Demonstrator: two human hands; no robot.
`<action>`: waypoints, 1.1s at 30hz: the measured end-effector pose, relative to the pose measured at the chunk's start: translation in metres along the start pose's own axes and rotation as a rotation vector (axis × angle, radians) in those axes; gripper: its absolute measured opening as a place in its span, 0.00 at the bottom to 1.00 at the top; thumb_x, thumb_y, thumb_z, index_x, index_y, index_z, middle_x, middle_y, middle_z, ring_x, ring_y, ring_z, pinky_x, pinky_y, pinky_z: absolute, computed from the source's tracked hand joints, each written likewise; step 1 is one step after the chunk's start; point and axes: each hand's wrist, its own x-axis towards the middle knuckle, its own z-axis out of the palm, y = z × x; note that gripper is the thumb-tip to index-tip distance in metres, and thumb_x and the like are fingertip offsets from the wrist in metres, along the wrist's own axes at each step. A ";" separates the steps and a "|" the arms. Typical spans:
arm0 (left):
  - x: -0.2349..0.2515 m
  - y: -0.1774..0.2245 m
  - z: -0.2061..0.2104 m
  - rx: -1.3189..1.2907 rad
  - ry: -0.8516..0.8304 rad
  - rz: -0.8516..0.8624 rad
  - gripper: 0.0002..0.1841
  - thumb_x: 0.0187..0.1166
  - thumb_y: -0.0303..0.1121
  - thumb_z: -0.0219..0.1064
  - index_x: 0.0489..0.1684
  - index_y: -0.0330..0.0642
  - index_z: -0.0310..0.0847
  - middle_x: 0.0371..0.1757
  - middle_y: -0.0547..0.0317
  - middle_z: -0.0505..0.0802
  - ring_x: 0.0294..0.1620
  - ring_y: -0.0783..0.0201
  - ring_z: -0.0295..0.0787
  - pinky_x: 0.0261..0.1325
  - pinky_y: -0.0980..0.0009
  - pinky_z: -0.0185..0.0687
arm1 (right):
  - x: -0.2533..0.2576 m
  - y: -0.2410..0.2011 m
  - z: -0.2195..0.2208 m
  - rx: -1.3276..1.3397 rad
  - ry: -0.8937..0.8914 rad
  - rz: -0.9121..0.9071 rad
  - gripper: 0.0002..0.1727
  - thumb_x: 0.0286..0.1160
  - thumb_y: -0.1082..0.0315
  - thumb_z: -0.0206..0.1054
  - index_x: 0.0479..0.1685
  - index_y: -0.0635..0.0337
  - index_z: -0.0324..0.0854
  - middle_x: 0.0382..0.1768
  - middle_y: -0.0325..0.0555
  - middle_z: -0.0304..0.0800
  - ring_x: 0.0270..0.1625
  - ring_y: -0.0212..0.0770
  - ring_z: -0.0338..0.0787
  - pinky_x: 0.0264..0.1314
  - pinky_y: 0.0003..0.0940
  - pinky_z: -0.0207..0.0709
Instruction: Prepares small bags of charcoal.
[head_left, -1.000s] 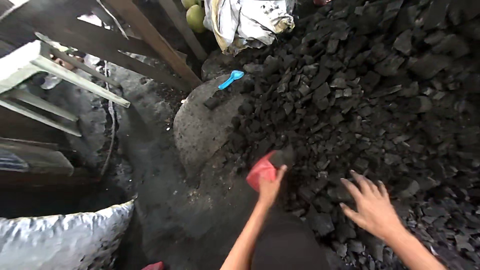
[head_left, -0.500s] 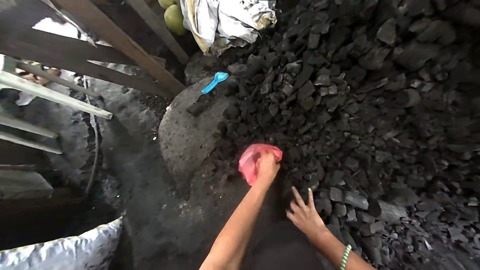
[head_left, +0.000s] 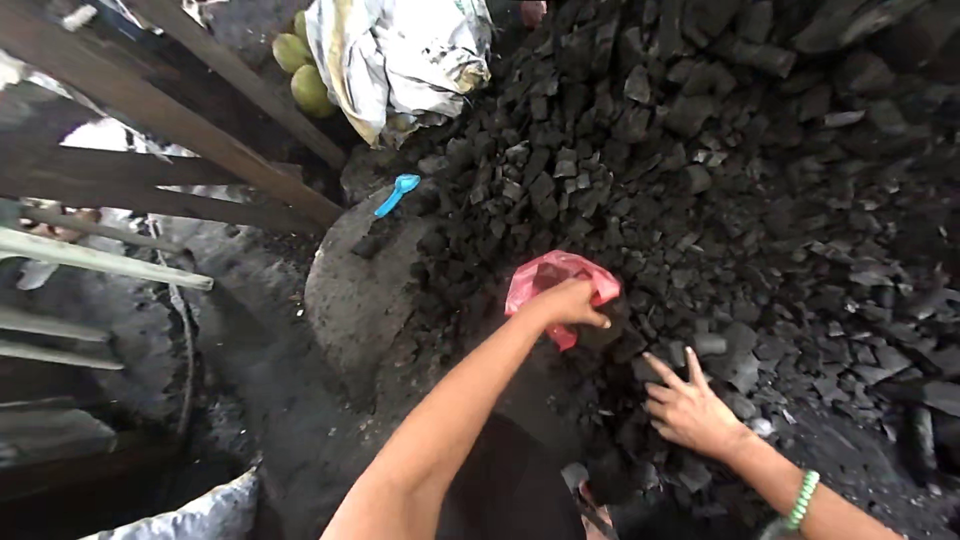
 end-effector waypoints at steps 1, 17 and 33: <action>-0.004 0.006 -0.004 -0.041 0.039 -0.032 0.24 0.75 0.42 0.78 0.54 0.25 0.84 0.49 0.33 0.91 0.54 0.39 0.88 0.64 0.39 0.78 | -0.004 0.006 -0.007 0.004 -0.018 0.052 0.14 0.74 0.58 0.73 0.48 0.57 0.95 0.68 0.55 0.89 0.91 0.71 0.56 0.81 0.90 0.31; -0.021 -0.036 0.150 -0.210 0.331 -0.961 0.23 0.87 0.37 0.60 0.71 0.26 0.75 0.72 0.27 0.81 0.73 0.35 0.81 0.72 0.40 0.76 | 0.003 -0.104 0.066 0.258 -0.248 0.014 0.27 0.74 0.83 0.63 0.71 0.49 0.85 0.78 0.68 0.75 0.84 0.77 0.66 0.86 0.82 0.41; 0.000 0.087 0.195 -0.942 0.585 -0.420 0.26 0.86 0.38 0.67 0.71 0.22 0.72 0.67 0.25 0.83 0.67 0.36 0.81 0.72 0.42 0.74 | -0.074 -0.070 0.035 1.018 1.120 1.246 0.51 0.71 0.55 0.76 0.92 0.65 0.50 0.86 0.75 0.56 0.88 0.69 0.60 0.87 0.62 0.57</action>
